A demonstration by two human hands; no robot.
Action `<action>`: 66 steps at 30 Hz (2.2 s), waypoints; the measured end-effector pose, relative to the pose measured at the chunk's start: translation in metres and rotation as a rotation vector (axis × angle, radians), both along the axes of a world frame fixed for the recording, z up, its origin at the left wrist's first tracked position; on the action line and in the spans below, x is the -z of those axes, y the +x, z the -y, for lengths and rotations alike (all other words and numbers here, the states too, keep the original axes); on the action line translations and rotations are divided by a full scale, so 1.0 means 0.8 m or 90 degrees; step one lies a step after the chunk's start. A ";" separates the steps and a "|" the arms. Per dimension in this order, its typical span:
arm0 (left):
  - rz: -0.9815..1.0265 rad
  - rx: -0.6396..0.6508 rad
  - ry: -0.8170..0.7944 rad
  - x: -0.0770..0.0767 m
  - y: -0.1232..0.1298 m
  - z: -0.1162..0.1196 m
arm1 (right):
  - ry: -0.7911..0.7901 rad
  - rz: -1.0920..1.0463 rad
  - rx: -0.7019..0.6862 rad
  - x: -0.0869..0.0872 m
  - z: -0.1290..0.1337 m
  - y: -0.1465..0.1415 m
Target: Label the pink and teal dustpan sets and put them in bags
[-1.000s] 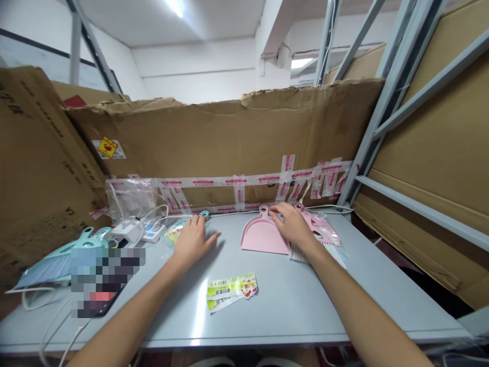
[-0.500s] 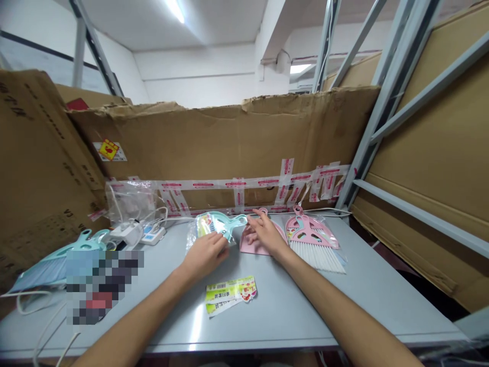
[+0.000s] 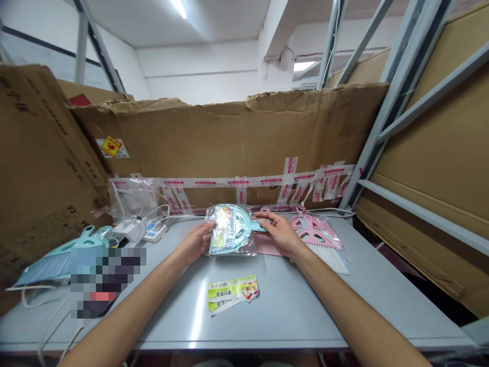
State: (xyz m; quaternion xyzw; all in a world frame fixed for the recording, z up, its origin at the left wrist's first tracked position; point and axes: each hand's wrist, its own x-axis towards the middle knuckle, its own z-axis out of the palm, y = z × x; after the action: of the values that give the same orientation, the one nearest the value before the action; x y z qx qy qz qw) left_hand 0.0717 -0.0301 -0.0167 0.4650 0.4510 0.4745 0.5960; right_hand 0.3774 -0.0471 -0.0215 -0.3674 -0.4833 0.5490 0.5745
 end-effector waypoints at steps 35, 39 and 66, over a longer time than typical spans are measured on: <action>0.066 0.035 0.067 -0.002 0.016 0.017 | -0.042 0.220 0.156 -0.003 -0.004 0.004; 0.055 0.055 0.097 -0.006 0.016 0.021 | -0.042 0.217 0.163 -0.003 -0.004 0.002; 0.059 0.074 0.121 0.006 0.009 0.004 | 0.088 0.472 0.286 -0.031 -0.016 0.026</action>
State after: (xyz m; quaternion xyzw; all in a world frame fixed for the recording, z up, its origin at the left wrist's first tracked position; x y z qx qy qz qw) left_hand 0.0792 -0.0332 -0.0211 0.5226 0.3483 0.5005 0.5959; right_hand 0.3985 -0.0343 0.0030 -0.5962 -0.6005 0.2079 0.4907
